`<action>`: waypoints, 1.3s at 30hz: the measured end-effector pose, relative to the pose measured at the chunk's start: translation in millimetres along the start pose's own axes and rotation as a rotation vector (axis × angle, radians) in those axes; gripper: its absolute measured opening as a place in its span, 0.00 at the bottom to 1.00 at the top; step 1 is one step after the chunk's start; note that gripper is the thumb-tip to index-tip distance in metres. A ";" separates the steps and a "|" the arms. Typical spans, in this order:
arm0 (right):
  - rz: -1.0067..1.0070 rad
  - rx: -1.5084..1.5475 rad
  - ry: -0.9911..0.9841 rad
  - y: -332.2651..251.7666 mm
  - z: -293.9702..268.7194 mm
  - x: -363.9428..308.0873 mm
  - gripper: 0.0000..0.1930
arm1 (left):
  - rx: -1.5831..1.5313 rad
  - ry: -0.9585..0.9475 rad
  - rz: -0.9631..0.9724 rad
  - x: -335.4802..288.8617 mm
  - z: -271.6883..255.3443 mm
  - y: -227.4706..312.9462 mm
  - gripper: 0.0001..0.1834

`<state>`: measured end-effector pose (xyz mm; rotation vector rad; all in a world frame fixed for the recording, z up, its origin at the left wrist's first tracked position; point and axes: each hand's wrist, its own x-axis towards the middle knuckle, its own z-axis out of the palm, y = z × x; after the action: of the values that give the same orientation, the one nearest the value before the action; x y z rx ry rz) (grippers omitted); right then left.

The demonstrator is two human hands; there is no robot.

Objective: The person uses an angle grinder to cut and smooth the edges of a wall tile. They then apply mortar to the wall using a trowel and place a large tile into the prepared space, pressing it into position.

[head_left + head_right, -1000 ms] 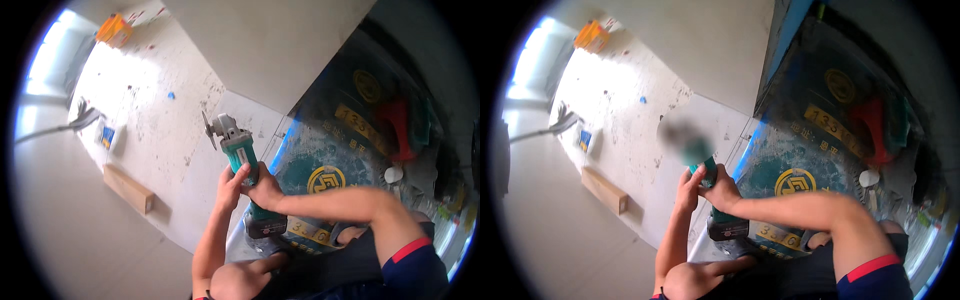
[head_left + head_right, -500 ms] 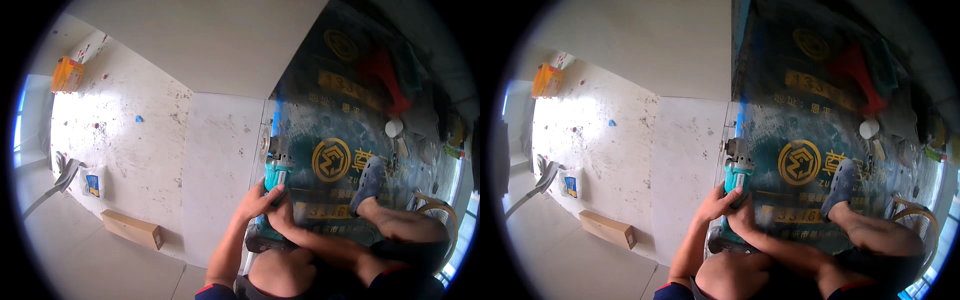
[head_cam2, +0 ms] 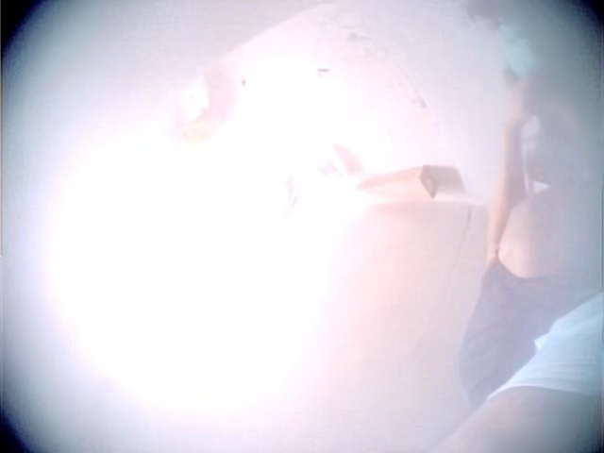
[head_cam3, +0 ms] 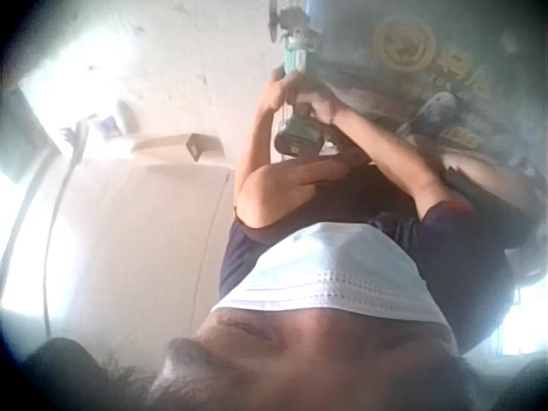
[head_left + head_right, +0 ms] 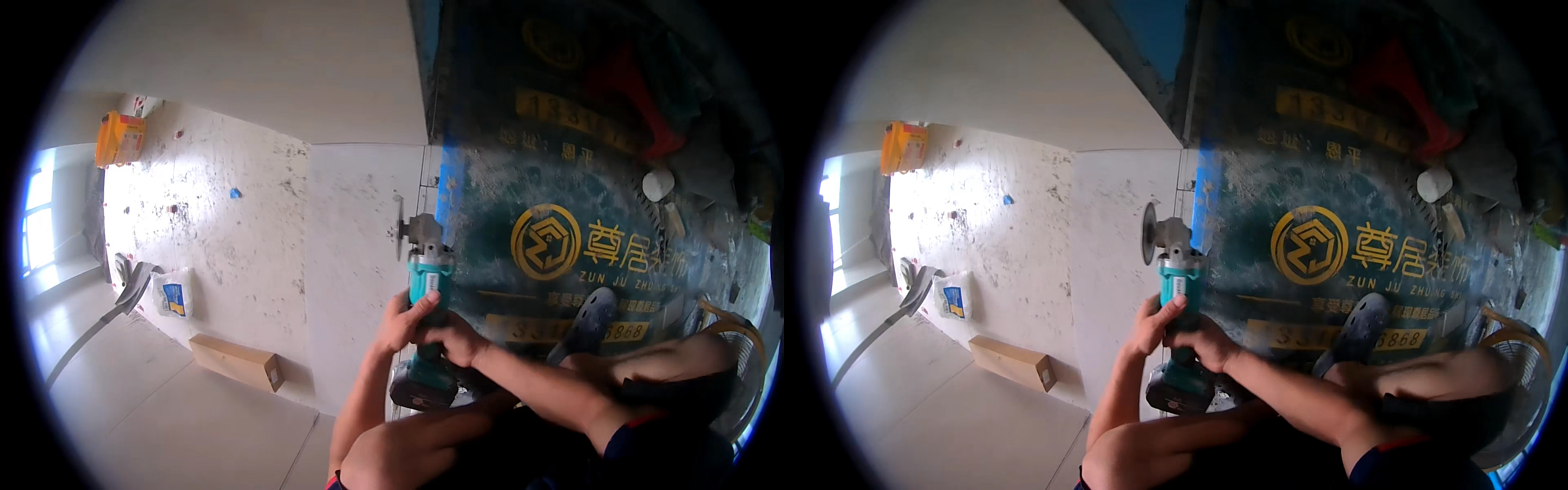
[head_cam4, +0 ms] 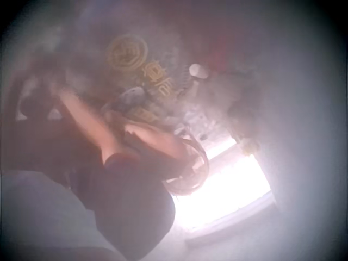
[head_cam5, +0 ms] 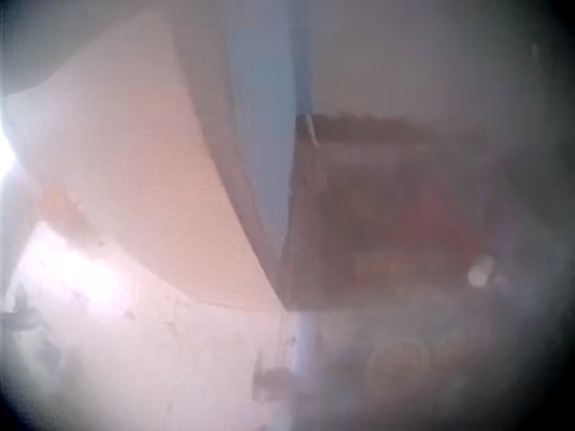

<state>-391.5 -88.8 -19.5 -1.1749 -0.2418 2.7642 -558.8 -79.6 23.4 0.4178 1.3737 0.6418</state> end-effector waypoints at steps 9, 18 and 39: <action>-0.005 0.398 -0.066 -20.2 16.0 -1.9 0.09 | 0.099 0.072 -0.001 9.8 15.2 3.9 0.31; -0.039 0.389 -0.112 -11.0 -4.6 4.5 0.09 | 0.401 -0.004 0.147 28.2 8.3 -5.2 0.36; -0.065 0.299 -0.043 -8.4 -12.6 17.2 0.11 | 0.253 -0.034 0.213 53.9 2.3 -36.6 0.30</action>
<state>-393.7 -76.2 -38.5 -1.0141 0.1245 2.6514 -546.4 -72.7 -40.2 0.7824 1.3935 0.6328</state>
